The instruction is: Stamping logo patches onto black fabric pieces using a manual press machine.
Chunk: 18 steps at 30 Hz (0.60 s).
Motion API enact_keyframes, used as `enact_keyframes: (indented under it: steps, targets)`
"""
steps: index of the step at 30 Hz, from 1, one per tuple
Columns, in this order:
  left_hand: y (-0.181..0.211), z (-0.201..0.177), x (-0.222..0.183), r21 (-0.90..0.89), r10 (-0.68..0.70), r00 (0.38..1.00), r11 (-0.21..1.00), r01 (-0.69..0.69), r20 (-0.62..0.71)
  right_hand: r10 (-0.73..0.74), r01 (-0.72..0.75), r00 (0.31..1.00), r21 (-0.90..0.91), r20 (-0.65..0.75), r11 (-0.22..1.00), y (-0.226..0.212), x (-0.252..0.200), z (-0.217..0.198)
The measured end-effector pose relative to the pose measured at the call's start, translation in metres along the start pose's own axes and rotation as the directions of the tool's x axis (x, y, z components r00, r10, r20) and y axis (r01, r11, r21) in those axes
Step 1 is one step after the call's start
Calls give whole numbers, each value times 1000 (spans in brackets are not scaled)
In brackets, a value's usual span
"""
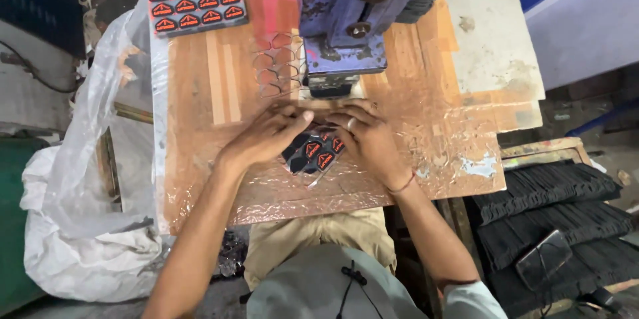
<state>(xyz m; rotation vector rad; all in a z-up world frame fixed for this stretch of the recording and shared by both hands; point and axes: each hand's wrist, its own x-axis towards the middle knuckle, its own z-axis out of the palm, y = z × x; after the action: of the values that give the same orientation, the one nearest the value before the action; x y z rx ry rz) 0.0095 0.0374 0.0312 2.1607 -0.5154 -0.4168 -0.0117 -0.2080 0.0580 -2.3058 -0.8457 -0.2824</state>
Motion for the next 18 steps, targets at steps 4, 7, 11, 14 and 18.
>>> enact_keyframes:
  steps: [4, 7, 11, 14, 18]
  targets:
    - [3, 4, 5, -36, -86, 995, 996, 87, 44, -149, 285, 870, -232, 471, 930, -34, -68, -1]
    - [7, 6, 4, 66, -63, 998, 996, 62, 20, -161, 123, 724, 105, 671, 987, -59, -101, -30]
    - [47, 8, -2, 352, 104, 989, 934, -62, -101, 376, -376, 921, 489, 104, 787, -8, -128, -67]
    - [41, 45, -20, 307, 367, 908, 904, -297, -202, 793, -698, 601, 420, -98, 580, 38, -122, -83]
    - [-11, 23, -61, 321, 302, 862, 931, -174, -408, 757, -671, 624, 364, -192, 646, 80, -122, -70]
